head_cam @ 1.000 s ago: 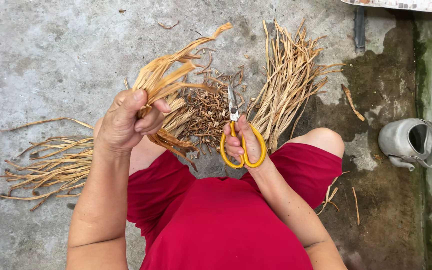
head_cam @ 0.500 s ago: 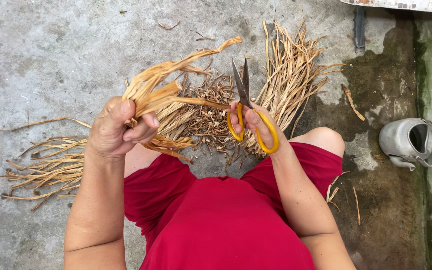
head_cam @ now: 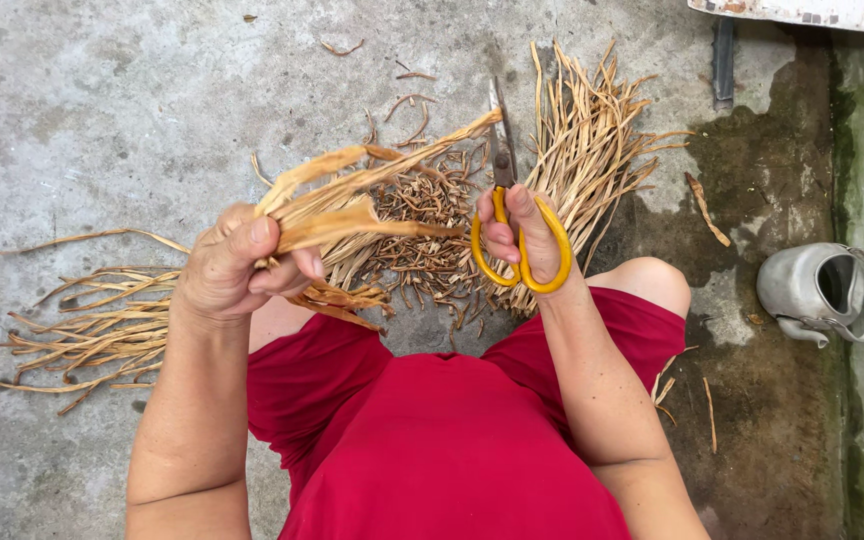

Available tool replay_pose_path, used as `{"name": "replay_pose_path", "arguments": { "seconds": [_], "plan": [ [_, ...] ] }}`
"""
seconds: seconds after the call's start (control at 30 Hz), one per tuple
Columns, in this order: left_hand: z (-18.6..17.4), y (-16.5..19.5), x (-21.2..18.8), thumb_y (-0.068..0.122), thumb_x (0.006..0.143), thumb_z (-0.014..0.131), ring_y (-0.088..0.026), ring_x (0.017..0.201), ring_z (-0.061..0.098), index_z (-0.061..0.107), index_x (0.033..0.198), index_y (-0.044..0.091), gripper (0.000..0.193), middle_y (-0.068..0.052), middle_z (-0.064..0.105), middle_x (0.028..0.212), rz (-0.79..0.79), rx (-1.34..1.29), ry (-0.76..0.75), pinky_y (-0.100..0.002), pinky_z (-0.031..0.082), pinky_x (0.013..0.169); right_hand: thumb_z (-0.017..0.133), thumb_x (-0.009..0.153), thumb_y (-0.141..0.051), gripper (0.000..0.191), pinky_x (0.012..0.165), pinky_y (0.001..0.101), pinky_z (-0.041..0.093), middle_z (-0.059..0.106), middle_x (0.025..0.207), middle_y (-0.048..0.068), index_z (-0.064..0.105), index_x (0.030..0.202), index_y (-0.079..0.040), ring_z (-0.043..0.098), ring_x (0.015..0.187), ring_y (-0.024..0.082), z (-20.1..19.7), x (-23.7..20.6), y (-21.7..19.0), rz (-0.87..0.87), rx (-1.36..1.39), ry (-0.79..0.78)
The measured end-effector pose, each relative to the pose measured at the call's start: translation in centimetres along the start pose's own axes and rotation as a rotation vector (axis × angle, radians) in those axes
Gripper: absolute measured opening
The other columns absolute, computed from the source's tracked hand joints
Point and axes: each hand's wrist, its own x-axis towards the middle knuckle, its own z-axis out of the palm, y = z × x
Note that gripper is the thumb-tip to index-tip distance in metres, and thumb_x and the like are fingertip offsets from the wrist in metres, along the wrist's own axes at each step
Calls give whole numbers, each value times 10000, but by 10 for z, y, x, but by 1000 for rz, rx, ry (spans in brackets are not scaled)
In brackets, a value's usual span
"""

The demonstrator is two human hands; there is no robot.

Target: The person sits on a low stool on wet concrete and trims dried palm-like leaves with yellow-handled scissors, cutting off darkened edge portions and dropping the trimmed-off pieces onto a pile between their feet while keeping the usable strips in bundles beside them.

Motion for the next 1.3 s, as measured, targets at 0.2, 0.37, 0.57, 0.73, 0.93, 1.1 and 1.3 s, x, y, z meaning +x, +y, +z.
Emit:
{"name": "replay_pose_path", "arguments": {
  "seconds": [0.2,0.37,0.57,0.73,0.93,1.1,1.3],
  "plan": [
    [-4,-7,12,401,1092,584,-77,467,312,745,1029,-42,475,48,409,533,-4,77,80,-274,297,463,673,940,-577,568,439,179,322,481,653,-14,628,942,-10,393,490,51,-4,-5,25,61,-40,161],
    [-7,-13,17,399,1098,589,-81,482,302,750,1045,-24,456,48,392,537,-20,83,120,-271,267,460,706,951,-499,500,416,190,326,498,644,-5,621,915,-7,408,475,60,-22,0,49,49,-279,266],
    [-20,12,-9,398,1138,557,-43,398,260,745,991,-5,469,52,365,477,172,-100,132,-237,227,413,637,988,-560,539,420,194,385,517,646,-17,626,956,-23,468,485,60,-62,5,67,181,-403,386],
    [-23,13,-5,416,1159,506,-54,411,245,731,1029,-7,496,46,341,481,176,-176,107,-248,227,423,638,931,-578,605,608,228,491,618,900,-6,602,1228,-52,594,734,67,-39,1,83,273,-366,15],
    [-12,4,10,419,1139,522,-45,396,242,740,1020,-4,491,59,338,481,117,-182,44,-244,227,402,626,978,-600,706,832,271,509,670,1108,44,587,1380,-21,613,928,96,6,5,71,295,-124,-324],
    [5,-5,17,405,1138,535,-52,402,251,744,1062,4,459,63,336,491,71,-181,3,-256,242,419,547,1010,-664,744,868,273,523,683,1129,52,590,1380,-19,608,928,103,24,25,62,258,-62,-353],
    [18,-13,20,398,1128,536,-68,444,268,731,1064,-21,466,59,343,523,11,-229,-29,-266,254,443,510,1016,-686,777,801,283,524,678,1014,62,609,1344,12,607,850,142,21,49,60,275,161,-271]
  ]
}}
